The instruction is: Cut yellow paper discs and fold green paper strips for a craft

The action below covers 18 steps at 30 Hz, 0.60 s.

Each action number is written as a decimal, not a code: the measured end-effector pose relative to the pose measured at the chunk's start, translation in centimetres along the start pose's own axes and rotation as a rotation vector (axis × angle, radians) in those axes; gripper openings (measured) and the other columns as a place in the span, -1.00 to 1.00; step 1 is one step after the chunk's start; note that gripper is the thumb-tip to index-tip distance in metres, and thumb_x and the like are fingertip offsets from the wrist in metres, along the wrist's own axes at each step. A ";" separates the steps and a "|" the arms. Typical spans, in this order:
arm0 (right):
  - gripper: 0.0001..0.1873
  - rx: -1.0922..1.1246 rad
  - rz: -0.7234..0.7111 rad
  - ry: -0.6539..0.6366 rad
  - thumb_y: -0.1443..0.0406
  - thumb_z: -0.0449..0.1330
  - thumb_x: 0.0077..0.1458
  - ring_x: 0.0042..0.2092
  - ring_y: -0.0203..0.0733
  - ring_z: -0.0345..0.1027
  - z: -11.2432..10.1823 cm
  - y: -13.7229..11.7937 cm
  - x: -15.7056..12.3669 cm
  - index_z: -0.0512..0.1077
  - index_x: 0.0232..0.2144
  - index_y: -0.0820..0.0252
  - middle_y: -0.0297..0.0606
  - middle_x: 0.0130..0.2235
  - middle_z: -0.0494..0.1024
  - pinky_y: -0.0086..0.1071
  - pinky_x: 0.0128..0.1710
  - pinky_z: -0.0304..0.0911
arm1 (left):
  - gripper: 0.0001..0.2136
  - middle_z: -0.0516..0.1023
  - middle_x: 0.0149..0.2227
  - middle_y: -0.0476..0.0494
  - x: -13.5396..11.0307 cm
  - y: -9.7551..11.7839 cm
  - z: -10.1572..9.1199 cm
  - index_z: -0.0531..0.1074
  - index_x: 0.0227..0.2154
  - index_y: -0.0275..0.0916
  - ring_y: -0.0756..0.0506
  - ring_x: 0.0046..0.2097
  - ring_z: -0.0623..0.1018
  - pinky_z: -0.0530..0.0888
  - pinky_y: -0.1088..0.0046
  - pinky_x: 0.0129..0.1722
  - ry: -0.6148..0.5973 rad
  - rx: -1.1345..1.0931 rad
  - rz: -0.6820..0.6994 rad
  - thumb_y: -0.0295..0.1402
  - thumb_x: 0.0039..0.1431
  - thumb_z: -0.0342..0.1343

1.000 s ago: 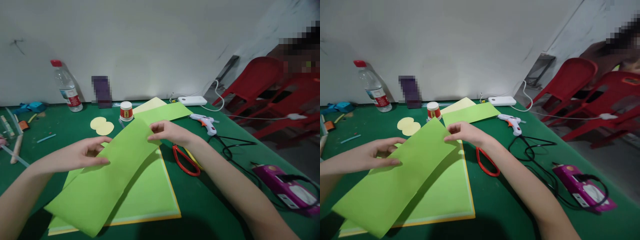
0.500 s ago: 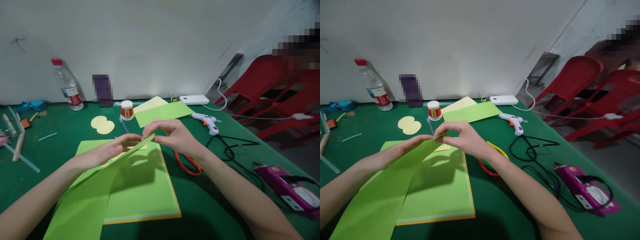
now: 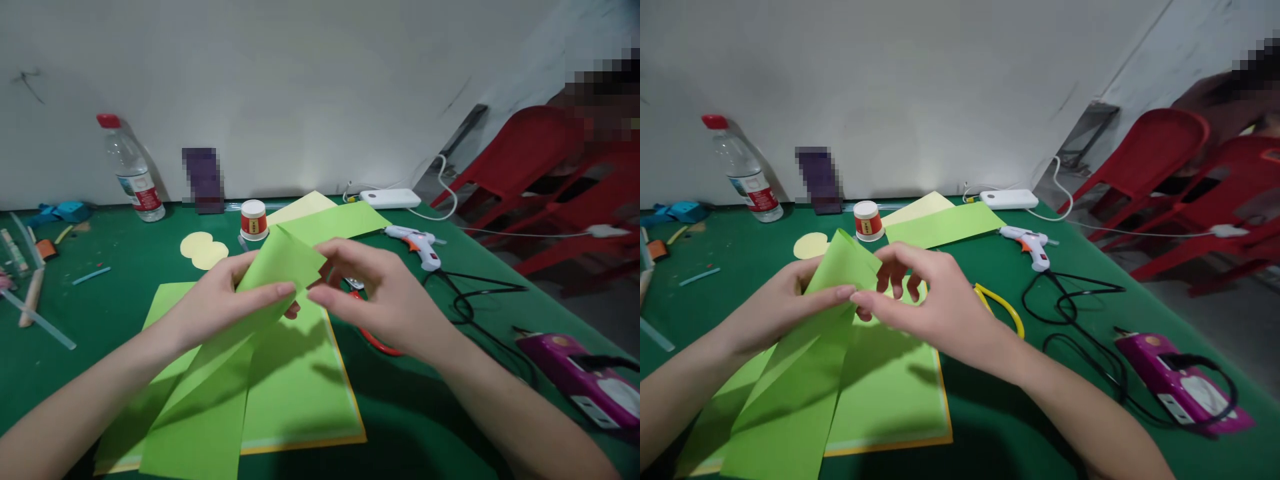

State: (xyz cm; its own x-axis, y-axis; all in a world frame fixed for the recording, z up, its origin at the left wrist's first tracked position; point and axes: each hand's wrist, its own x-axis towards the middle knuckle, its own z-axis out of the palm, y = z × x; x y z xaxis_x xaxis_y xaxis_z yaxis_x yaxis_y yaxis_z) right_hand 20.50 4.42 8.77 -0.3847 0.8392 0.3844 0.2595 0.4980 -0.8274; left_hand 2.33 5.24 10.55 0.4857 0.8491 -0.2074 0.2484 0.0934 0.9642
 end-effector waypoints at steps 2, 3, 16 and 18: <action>-0.82 -0.066 0.021 -0.026 0.30 0.14 0.03 -0.48 -0.34 0.25 0.4 -0.2 -0.2 0.27 -0.57 0.18 -0.37 -0.51 0.44 -0.47 -0.53 0.14 | -0.91 0.54 -0.43 0.04 -0.2 0.2 0.0 0.45 -0.40 -0.22 0.00 -0.42 0.51 0.42 0.62 -0.49 0.049 0.087 0.022 -0.34 0.01 0.15; -0.77 -0.077 0.026 -0.020 0.31 0.12 0.04 -0.48 -0.34 0.25 0.6 -0.3 -0.3 0.23 -0.62 0.18 -0.36 -0.52 0.43 -0.47 -0.53 0.14 | -0.93 0.54 -0.44 0.04 -0.3 0.3 0.0 0.45 -0.44 -0.23 0.00 -0.41 0.51 0.41 0.63 -0.49 0.062 0.138 0.034 -0.35 0.00 0.15; -0.74 0.060 0.035 0.026 0.33 0.08 0.04 -0.54 -0.35 0.19 1.0 -0.9 -1.0 0.19 -0.66 0.17 -0.38 -0.59 0.33 -0.49 -0.61 0.13 | -0.85 0.55 -0.51 0.07 -1.8 0.4 0.4 0.51 -0.37 -0.13 -0.02 -0.50 0.52 0.43 0.64 -0.61 0.134 0.012 0.056 -0.36 -0.08 0.19; -0.72 0.021 0.005 0.024 0.36 0.08 0.02 -0.56 -0.36 0.19 1.0 -1.1 -1.0 0.17 -0.68 0.17 -0.39 -0.61 0.33 -0.51 -0.61 0.13 | -0.88 0.55 -0.52 0.11 -2.1 0.4 0.3 0.51 -0.42 -0.13 0.01 -0.51 0.51 0.42 0.67 -0.61 0.141 0.014 0.072 -0.42 -0.10 0.19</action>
State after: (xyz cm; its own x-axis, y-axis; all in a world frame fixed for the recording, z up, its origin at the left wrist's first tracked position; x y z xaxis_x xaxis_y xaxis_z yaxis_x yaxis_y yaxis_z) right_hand 19.72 2.81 8.86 -0.3623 0.8467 0.3896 0.2429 0.4893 -0.8376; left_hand 1.63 3.31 11.35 0.3800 0.9182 -0.1120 0.2292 0.0238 0.9731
